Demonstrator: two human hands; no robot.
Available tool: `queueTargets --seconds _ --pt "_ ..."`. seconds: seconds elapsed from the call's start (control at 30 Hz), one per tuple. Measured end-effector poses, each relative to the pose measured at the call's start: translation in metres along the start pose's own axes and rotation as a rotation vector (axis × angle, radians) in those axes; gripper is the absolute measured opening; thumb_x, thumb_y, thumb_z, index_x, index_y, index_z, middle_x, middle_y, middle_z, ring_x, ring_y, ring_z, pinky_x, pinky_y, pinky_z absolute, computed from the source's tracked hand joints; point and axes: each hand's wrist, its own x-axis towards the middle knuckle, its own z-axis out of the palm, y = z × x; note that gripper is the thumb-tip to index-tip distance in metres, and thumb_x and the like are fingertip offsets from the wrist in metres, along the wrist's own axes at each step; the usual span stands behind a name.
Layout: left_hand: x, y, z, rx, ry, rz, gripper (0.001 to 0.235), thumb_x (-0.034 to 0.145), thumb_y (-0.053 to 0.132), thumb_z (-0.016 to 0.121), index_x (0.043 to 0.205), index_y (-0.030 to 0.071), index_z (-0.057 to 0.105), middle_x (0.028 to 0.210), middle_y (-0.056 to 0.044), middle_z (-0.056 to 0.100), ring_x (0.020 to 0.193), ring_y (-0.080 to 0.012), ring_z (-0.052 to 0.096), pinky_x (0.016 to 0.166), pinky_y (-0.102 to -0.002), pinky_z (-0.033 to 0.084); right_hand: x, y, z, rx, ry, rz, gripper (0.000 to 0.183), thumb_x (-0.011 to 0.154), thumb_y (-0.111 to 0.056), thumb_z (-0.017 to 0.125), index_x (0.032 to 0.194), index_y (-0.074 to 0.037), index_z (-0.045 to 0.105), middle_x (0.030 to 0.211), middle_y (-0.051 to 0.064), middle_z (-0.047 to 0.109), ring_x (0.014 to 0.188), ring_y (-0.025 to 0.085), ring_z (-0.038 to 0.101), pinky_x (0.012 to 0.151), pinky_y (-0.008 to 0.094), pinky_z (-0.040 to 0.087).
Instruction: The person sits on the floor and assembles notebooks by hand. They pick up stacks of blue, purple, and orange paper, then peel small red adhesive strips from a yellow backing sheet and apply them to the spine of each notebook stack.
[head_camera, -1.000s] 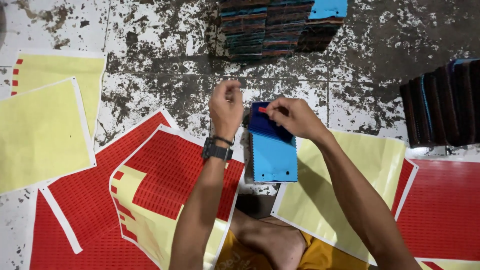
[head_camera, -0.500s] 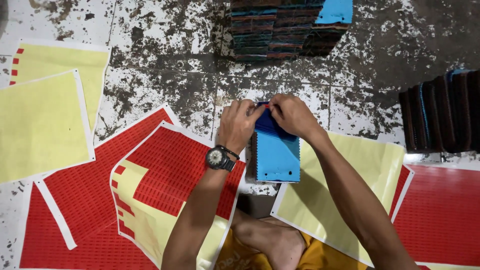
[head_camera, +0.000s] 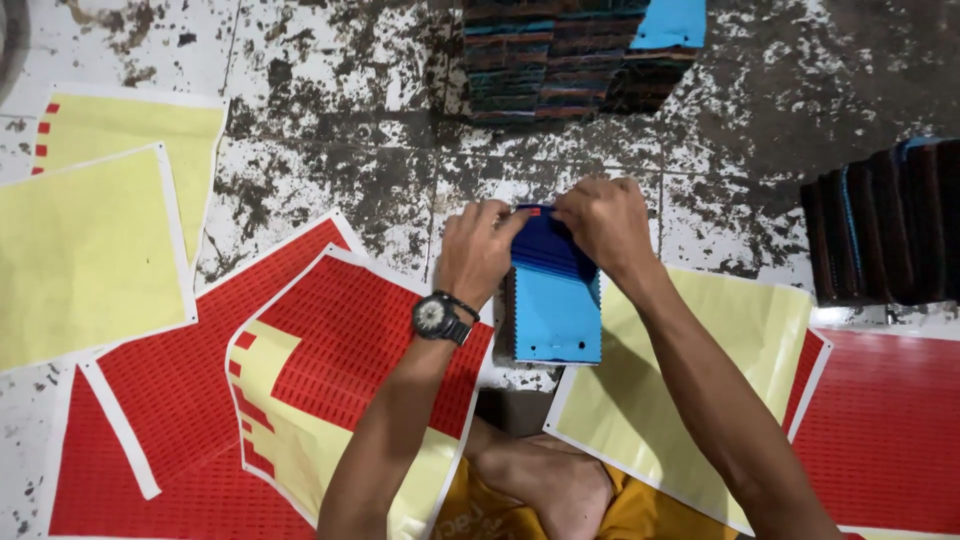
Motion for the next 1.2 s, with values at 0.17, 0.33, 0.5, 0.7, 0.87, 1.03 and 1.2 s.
queueTargets --seconds 0.17,0.33,0.5,0.7,0.87,1.03,1.2 --pt "-0.003 -0.002 -0.006 -0.398 -0.003 -0.332 0.029 0.091 0.000 0.053 0.109 0.016 0.070 0.098 -0.001 0.056 0.092 -0.0293 0.062 0.072 -0.041 0.054 -0.001 -0.009 -0.003 -0.081 0.305 -0.136 0.024 0.104 -0.026 0.064 0.081 -0.021 0.070 0.083 -0.005 0.068 0.082 0.018 0.069 0.083 0.035 0.052" --pt "0.001 -0.004 -0.008 -0.570 0.057 -0.472 0.029 0.089 0.001 0.052 0.106 0.014 0.071 0.097 -0.002 0.058 0.092 -0.0288 0.064 0.078 -0.041 0.056 -0.006 -0.005 0.007 -0.003 0.220 -0.101 0.011 0.101 -0.021 0.069 0.091 -0.016 0.068 0.090 -0.003 0.062 0.086 0.025 0.065 0.069 0.037 0.050" --pt "0.002 -0.004 -0.009 -0.672 0.069 -0.552 0.030 0.088 -0.002 0.053 0.103 0.012 0.074 0.095 -0.002 0.059 0.091 -0.0285 0.066 0.076 -0.036 0.057 -0.001 0.002 0.006 0.241 0.068 -0.074 0.023 0.081 -0.009 0.083 0.100 -0.010 0.071 0.085 0.005 0.060 0.084 0.034 0.066 0.068 0.043 0.055" --pt "0.007 -0.008 -0.001 -0.902 0.124 -0.726 0.030 0.086 -0.003 0.059 0.101 0.016 0.076 0.095 -0.002 0.067 0.087 -0.0173 0.068 0.075 -0.028 0.057 -0.010 -0.013 -0.009 0.045 0.257 -0.135 0.019 0.099 -0.021 0.072 0.081 -0.017 0.071 0.079 -0.003 0.064 0.075 0.021 0.068 0.066 0.033 0.054" --pt "0.031 -0.001 -0.005 -1.188 0.173 -0.879 0.024 0.089 0.004 0.057 0.105 0.011 0.073 0.095 -0.009 0.069 0.082 -0.0100 0.064 0.070 -0.025 0.058 -0.009 -0.036 -0.055 0.270 0.000 -0.141 0.008 0.090 -0.013 0.072 0.083 -0.010 0.069 0.088 0.008 0.067 0.084 0.028 0.068 0.071 0.038 0.056" --pt "0.061 0.021 -0.002 -1.489 0.217 -0.952 0.022 0.093 0.011 0.053 0.106 0.005 0.070 0.090 -0.006 0.069 0.075 -0.0050 0.064 0.063 -0.017 0.057 0.008 -0.053 -0.080 0.975 -0.226 0.071 0.020 0.091 -0.006 0.072 0.110 0.001 0.073 0.100 0.025 0.073 0.095 0.046 0.071 0.078 0.054 0.057" --pt "0.070 0.031 0.013 -1.408 0.224 -0.935 0.024 0.098 0.017 0.050 0.103 0.008 0.072 0.084 -0.007 0.071 0.072 -0.0067 0.062 0.061 -0.018 0.055 0.002 -0.054 -0.073 1.113 -0.223 0.118 0.013 0.093 -0.011 0.074 0.104 -0.004 0.078 0.087 0.017 0.075 0.081 0.031 0.073 0.075 0.043 0.056"
